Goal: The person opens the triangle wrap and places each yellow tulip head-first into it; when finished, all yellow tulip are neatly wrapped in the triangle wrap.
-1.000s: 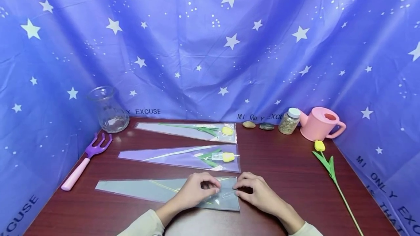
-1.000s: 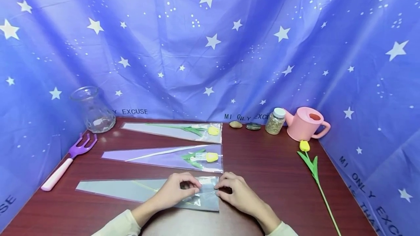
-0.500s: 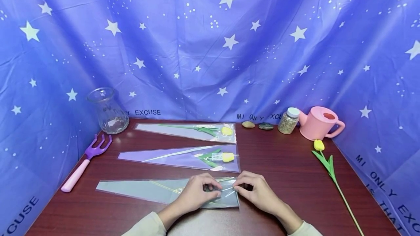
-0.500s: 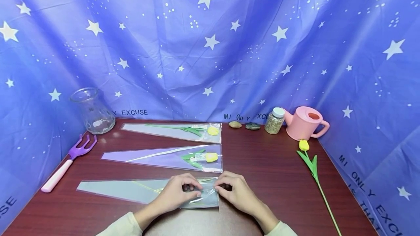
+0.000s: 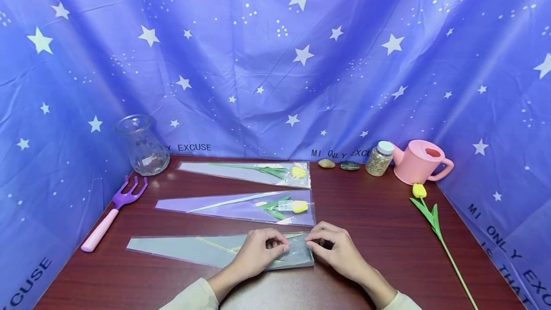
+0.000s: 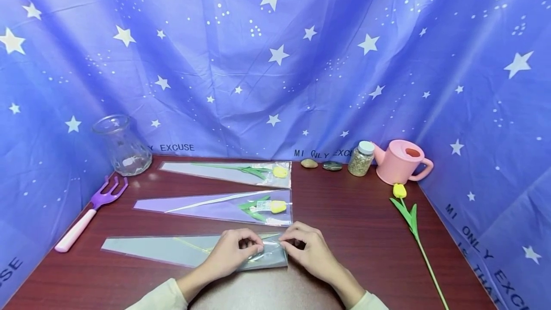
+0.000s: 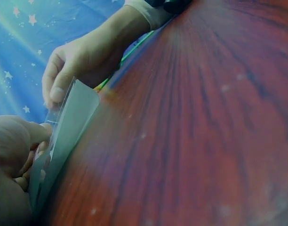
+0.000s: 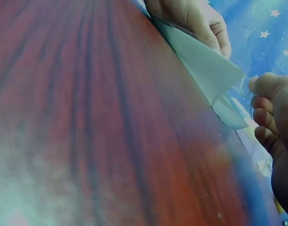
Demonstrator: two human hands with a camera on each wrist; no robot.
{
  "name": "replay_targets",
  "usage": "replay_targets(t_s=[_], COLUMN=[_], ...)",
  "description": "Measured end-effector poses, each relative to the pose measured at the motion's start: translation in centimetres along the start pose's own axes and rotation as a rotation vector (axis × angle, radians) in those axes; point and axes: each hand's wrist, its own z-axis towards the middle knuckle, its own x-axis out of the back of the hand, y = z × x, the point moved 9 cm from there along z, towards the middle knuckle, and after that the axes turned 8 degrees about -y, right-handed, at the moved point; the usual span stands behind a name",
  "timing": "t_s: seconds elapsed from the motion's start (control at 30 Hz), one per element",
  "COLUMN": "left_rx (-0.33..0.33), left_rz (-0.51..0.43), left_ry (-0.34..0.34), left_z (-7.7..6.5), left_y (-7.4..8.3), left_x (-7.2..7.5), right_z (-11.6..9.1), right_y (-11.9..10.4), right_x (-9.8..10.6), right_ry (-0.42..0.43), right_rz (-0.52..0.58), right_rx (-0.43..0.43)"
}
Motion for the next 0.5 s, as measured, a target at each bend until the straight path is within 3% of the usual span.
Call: replay_targets(t_s=[0.2,0.37,0.5], left_rx=[0.018,0.002,-0.03], left_rz=[-0.036,-0.049,-0.028], left_ry=[0.007,0.023,0.03], left_z=[0.0,0.0,0.0], left_y=[-0.2,-0.2,0.1], left_x=[0.1,0.2,0.2], right_z=[0.0,-1.7,-4.8], right_y=[0.5,2.0,3.5], right_x=[3.5,9.5,15.4], right_ry=[0.067,0.167,0.281], right_rz=[-0.039,-0.088,-0.171], right_rx=[-0.057,-0.181,-0.325])
